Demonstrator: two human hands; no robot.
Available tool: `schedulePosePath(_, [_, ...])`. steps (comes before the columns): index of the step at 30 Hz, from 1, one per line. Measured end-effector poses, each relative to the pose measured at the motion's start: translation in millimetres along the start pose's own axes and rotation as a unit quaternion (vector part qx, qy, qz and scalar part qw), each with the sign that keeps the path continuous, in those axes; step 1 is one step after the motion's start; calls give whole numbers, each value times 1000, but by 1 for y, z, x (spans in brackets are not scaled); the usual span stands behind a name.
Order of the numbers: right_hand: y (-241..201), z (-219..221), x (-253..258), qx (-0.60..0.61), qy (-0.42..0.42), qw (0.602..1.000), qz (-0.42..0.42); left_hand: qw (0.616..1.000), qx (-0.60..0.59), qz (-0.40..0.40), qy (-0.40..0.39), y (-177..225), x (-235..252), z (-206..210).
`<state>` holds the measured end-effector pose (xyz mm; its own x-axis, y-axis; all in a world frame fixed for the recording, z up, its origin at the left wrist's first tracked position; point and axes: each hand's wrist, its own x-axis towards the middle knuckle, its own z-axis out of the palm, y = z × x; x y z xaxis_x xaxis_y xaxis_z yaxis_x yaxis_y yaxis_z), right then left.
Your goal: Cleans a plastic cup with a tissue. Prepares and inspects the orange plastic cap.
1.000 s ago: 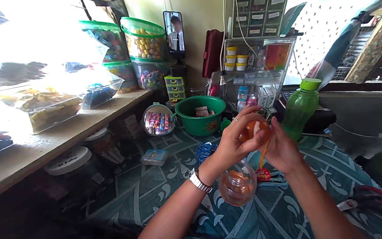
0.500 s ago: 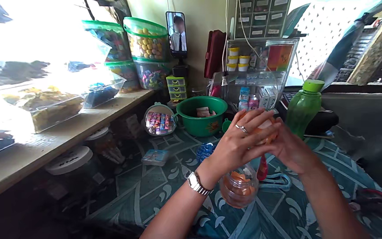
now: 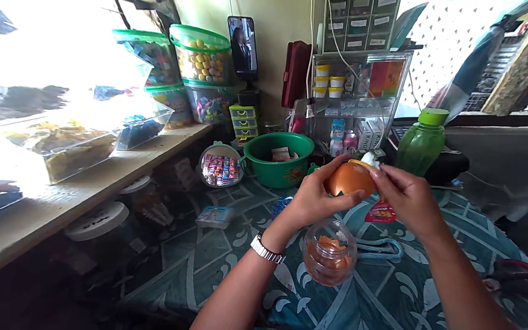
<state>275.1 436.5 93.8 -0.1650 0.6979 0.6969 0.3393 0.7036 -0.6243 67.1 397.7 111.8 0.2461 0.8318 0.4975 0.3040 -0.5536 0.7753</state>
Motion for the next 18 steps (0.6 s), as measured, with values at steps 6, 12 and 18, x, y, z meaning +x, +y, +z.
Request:
schedulePosePath(6, [2,-9,6,199,120,972,38,926,-354,-125,40,-5,4,-2])
schedulePosePath(12, [-8,14,-7,-31,139,969,-199,841,-500,-203,28,-2,7,-7])
schedulePosePath(18, [-7,33,-9,-95,128,945,-286,856,-476,-202,16,1,5,3])
